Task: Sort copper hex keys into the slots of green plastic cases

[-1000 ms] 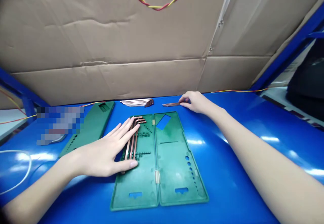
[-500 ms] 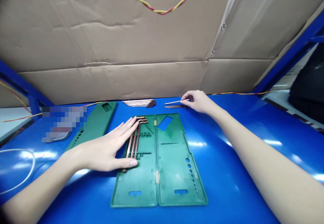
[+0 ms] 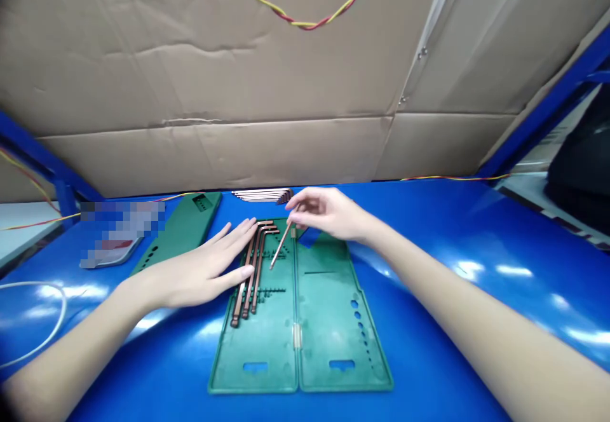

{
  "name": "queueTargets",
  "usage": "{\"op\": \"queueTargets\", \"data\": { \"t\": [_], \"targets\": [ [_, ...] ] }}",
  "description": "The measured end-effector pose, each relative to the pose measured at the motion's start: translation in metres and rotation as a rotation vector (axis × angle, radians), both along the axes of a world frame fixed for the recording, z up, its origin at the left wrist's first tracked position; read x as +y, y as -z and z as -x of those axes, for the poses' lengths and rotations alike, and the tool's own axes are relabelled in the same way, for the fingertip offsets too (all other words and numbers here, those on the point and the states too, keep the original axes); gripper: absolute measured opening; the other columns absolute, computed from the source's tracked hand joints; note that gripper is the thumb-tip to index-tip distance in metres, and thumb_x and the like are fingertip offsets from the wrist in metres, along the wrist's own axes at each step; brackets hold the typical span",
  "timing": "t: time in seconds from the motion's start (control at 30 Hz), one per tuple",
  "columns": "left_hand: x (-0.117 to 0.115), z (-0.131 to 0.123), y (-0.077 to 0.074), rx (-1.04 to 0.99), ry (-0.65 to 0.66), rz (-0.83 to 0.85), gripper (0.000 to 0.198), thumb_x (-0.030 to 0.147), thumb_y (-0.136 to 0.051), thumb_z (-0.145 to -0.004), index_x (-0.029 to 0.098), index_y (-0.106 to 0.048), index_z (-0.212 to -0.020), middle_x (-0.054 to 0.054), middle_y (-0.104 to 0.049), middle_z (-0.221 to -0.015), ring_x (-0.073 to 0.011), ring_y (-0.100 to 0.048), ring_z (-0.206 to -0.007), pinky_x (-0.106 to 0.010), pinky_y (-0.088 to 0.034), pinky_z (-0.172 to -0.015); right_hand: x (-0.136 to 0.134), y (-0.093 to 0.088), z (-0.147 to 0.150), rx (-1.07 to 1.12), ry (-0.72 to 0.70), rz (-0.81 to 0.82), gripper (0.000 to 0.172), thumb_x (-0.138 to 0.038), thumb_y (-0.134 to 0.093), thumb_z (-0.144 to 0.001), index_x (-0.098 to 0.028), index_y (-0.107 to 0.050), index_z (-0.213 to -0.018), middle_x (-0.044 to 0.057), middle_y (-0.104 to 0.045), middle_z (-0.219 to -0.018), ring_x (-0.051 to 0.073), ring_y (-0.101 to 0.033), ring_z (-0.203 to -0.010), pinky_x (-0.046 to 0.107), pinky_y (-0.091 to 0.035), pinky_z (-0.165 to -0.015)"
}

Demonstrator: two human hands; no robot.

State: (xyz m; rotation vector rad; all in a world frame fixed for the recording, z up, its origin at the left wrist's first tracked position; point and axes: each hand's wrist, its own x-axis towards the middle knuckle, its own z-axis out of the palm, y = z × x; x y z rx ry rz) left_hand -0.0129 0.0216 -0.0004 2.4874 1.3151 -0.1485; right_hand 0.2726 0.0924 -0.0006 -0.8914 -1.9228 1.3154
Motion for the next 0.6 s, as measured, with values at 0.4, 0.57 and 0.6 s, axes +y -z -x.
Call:
{"op": "queueTargets", "data": {
  "t": [0.4, 0.57, 0.6],
  "targets": [
    [-0.01, -0.003, 0.011, -0.035, -0.002, -0.025, 0.108, 0.083, -0.041, -0.093, 0.017, 0.008, -0.163, -0.01, 0.015, -0.166, -0.0379, 0.007, -0.153, -0.052, -0.014, -0.125, -0.022, 0.02, 0.036, -0.142, -0.108, -0.108, 0.033, -0.038, -0.074, -0.085, -0.017, -0.068, -0.11, 0.005, -0.072, -0.09, 0.017, -0.066, -0.079, 0.031, -0.056, -0.072],
    [-0.011, -0.004, 0.01, -0.038, 0.004, -0.025, 0.107, 0.082, -0.04, -0.094, 0.016, 0.01, -0.163, -0.01, 0.014, -0.166, -0.038, 0.007, -0.153, -0.053, -0.014, -0.125, -0.023, 0.024, 0.041, -0.198, 0.045, -0.258, 0.029, -0.037, -0.075, -0.085, -0.017, -0.071, -0.106, 0.005, -0.074, -0.09, 0.014, -0.063, -0.07, 0.028, -0.053, -0.066],
    [-0.011, -0.004, 0.01, -0.035, 0.007, -0.023, 0.107, 0.081, -0.04, -0.095, 0.016, 0.01, -0.163, -0.01, 0.013, -0.166, -0.0376, 0.007, -0.153, -0.052, -0.014, -0.125, -0.022, 0.024, 0.04, -0.221, 0.068, -0.304, 0.022, -0.034, -0.072, -0.088, -0.018, -0.072, -0.104, 0.005, -0.074, -0.092, 0.015, -0.063, -0.072, 0.029, -0.052, -0.068]
  ]
}}
